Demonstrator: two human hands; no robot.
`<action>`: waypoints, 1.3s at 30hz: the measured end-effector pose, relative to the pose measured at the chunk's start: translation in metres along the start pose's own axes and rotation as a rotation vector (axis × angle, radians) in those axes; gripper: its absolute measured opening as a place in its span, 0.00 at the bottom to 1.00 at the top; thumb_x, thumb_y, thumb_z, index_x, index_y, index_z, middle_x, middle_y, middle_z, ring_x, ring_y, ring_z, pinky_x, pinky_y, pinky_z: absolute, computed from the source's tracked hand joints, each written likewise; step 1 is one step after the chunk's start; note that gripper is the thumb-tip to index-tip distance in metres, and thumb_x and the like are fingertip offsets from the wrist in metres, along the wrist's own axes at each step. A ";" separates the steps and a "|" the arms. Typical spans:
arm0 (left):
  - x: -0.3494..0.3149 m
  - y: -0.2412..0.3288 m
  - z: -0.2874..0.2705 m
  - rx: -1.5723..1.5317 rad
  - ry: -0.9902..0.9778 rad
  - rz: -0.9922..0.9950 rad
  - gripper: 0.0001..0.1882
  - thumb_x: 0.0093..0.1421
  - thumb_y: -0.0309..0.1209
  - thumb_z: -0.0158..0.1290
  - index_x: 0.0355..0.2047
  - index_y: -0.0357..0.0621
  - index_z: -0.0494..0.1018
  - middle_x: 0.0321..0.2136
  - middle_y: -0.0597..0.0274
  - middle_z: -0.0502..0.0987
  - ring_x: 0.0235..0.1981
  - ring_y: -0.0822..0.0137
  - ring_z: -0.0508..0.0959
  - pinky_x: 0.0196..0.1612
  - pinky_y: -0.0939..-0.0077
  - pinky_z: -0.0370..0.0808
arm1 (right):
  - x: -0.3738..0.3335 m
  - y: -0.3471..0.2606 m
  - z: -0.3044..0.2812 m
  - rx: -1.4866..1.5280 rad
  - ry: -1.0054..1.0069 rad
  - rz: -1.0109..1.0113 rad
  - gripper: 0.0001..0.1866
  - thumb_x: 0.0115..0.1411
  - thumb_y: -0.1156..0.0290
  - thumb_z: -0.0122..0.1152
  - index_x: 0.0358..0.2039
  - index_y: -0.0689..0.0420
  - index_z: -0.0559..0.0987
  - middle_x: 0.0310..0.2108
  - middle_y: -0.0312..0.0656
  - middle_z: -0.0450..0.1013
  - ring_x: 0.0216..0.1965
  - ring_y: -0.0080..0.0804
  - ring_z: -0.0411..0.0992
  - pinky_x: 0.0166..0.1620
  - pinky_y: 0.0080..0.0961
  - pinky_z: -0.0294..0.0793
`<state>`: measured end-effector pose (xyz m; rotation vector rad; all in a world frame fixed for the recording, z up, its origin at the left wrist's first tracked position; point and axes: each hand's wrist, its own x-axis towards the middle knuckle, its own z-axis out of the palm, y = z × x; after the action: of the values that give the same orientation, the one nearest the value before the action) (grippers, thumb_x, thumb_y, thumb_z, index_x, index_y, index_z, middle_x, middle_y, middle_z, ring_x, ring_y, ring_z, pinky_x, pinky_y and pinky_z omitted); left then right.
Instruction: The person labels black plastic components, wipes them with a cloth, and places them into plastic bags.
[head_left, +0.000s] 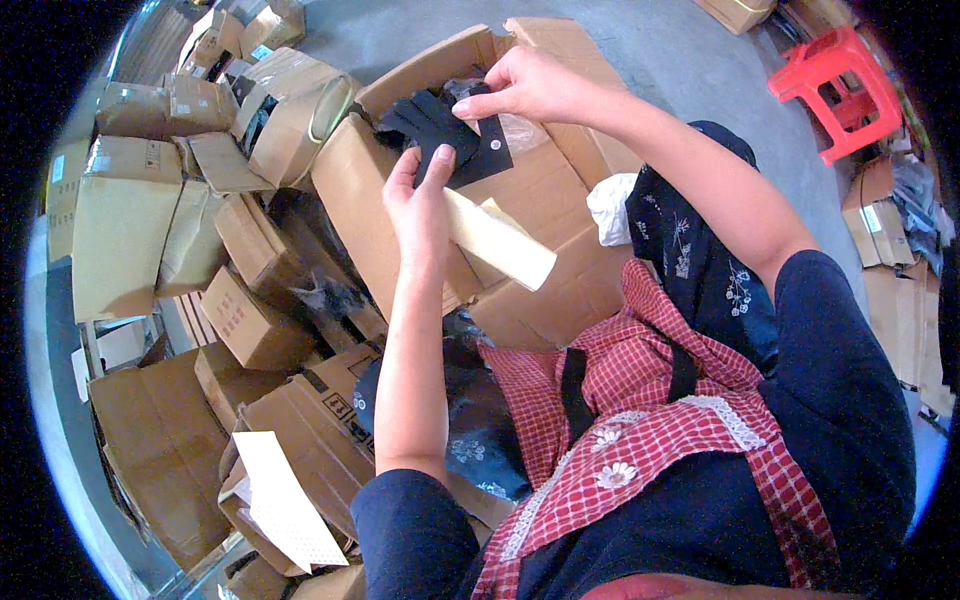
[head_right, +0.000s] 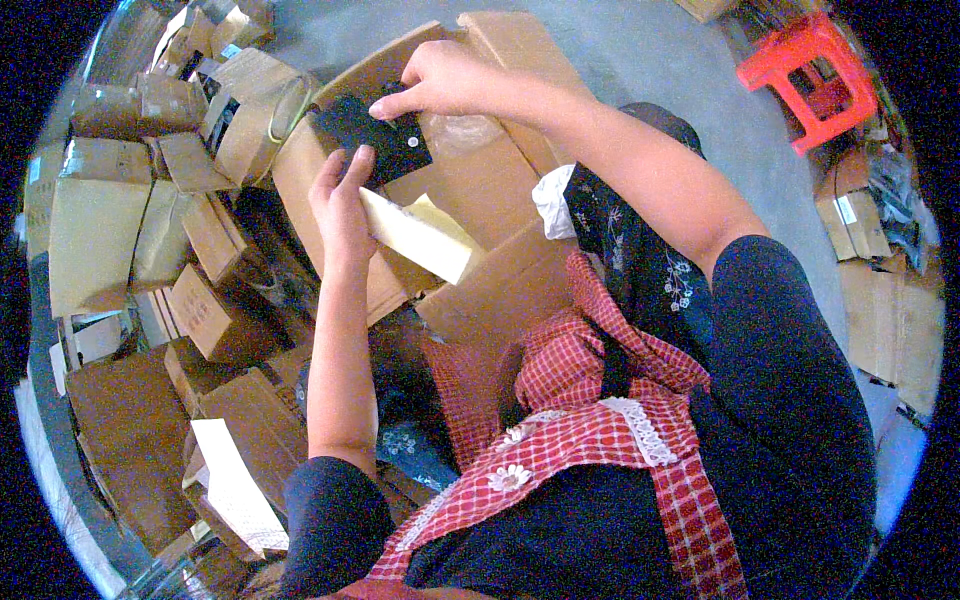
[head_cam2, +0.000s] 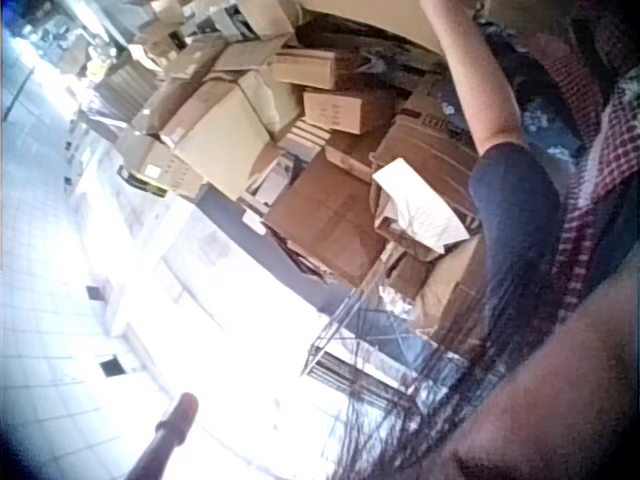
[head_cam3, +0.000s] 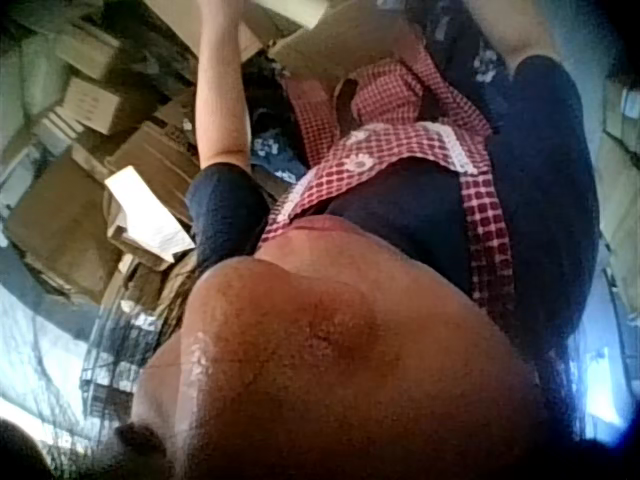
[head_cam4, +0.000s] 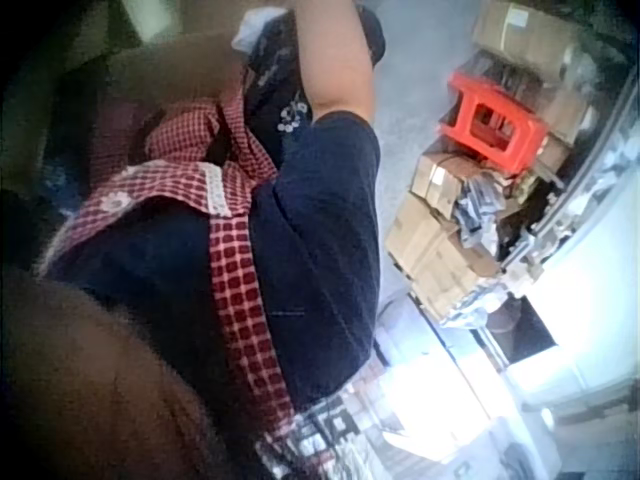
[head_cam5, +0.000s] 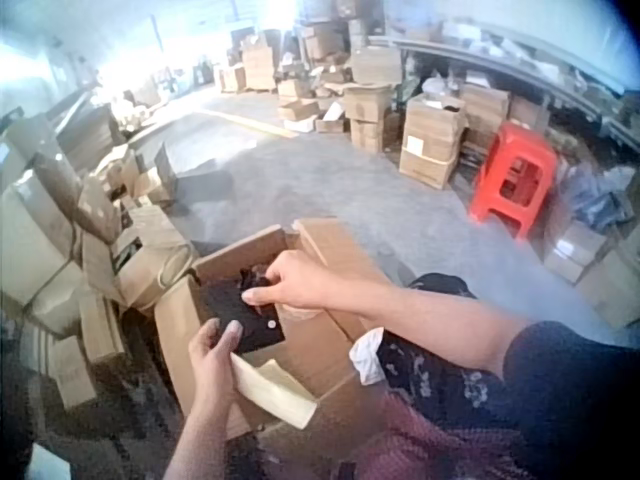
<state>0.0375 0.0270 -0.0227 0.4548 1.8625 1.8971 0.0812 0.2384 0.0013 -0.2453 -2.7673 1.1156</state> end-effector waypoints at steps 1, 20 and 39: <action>0.001 -0.002 -0.001 -0.049 -0.003 0.002 0.12 0.59 0.32 0.58 0.40 0.37 0.75 0.34 0.64 0.78 0.33 0.74 0.74 0.37 0.80 0.69 | 0.000 -0.002 0.000 -0.029 -0.021 0.024 0.30 0.51 0.42 0.66 0.15 0.60 0.78 0.11 0.32 0.62 0.15 0.20 0.59 0.21 0.24 0.57; -0.012 0.012 0.015 0.106 -0.074 -0.167 0.34 0.55 0.37 0.63 0.53 0.23 0.65 0.41 0.55 0.76 0.38 0.70 0.75 0.39 0.78 0.71 | -0.020 -0.019 -0.008 0.033 -0.240 -0.394 0.10 0.50 0.75 0.59 0.34 0.60 0.70 0.24 0.42 0.71 0.26 0.30 0.71 0.29 0.26 0.69; 0.000 0.005 0.009 -0.178 -0.063 -0.064 0.11 0.61 0.28 0.55 0.41 0.34 0.73 0.33 0.59 0.80 0.30 0.69 0.80 0.32 0.79 0.74 | -0.009 -0.005 0.001 0.318 0.041 -0.001 0.12 0.58 0.60 0.63 0.34 0.56 0.77 0.20 0.31 0.71 0.22 0.16 0.68 0.25 0.16 0.68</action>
<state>0.0424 0.0348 -0.0171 0.3869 1.6314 1.9611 0.0894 0.2325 0.0036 -0.2249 -2.5054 1.5063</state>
